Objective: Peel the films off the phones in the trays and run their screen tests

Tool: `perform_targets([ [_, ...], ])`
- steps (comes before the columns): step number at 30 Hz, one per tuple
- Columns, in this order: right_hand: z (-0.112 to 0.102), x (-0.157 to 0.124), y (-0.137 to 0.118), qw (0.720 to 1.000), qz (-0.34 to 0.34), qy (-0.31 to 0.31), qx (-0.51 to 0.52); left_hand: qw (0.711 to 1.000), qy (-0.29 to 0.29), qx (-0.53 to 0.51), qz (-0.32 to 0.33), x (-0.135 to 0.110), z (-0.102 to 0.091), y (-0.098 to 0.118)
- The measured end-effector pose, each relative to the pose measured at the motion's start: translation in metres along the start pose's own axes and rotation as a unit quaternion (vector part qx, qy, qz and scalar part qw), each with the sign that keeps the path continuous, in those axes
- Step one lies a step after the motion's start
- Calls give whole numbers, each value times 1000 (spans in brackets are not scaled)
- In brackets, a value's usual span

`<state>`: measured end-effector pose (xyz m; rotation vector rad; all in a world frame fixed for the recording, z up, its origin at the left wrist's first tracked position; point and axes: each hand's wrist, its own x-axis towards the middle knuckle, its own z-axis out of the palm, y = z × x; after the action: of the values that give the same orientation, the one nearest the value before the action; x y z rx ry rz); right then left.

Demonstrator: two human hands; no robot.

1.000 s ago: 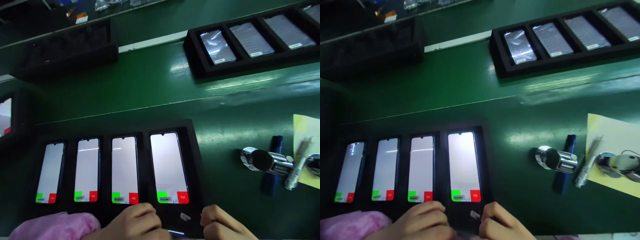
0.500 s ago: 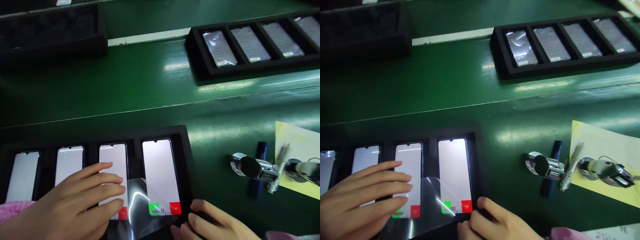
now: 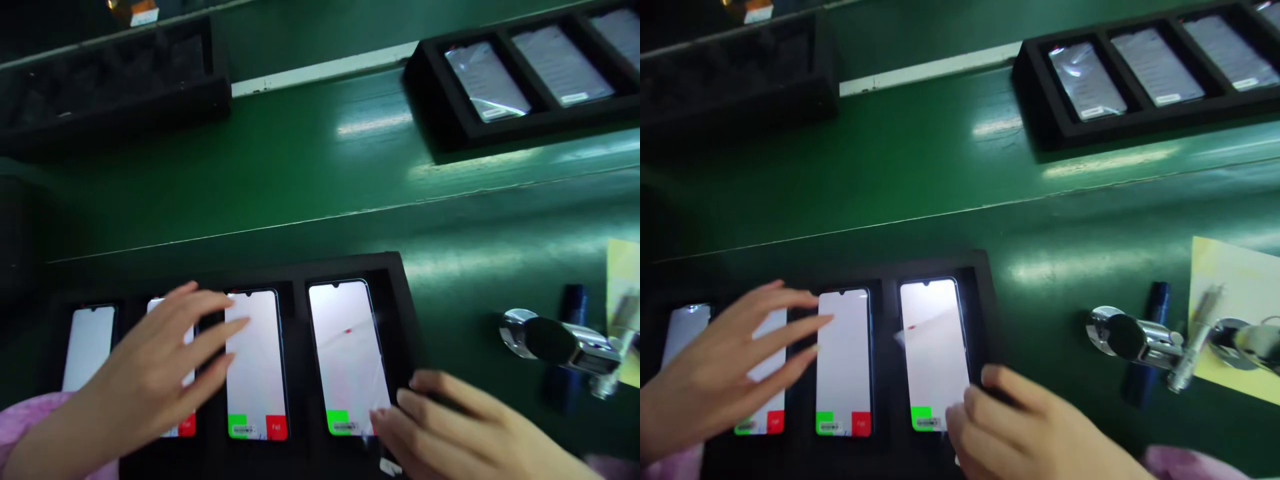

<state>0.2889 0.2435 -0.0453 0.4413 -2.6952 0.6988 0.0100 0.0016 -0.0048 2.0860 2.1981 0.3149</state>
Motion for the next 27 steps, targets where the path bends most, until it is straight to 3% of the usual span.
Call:
perform_targets([
  [3, -3, 37, 22, 995, 63, 28, 78, 995, 5, 79, -58, -3, 4, -18],
  [5, -3, 60, 40, 978, 146, 95, 111, 994, 3, 92, -67, -2, 9, -25],
  [8, -1, 78, 61, 914, 294, 208, 188, 994, 17, 85, -64, 0, 16, -30],
  [10, 1, 80, 66, 866, 356, 257, 241, 995, 29, 68, -68, 0, 18, -32],
  [13, 6, 77, 64, 841, 358, 292, 280, 995, 43, 41, -83, -1, 18, -35],
  [18, 13, 73, 60, 850, 334, 311, 264, 990, 36, 52, -125, -1, 20, -31],
  [21, 15, 73, 61, 856, 326, 309, 254, 986, 71, 29, -149, 2, 23, -24],
  [24, 17, 73, 61, 864, 308, 312, 246, 983, 104, 13, -151, 4, 24, -21],
  [27, 19, 73, 60, 872, 290, 316, 234, 985, 96, 19, -142, 5, 23, -22],
])
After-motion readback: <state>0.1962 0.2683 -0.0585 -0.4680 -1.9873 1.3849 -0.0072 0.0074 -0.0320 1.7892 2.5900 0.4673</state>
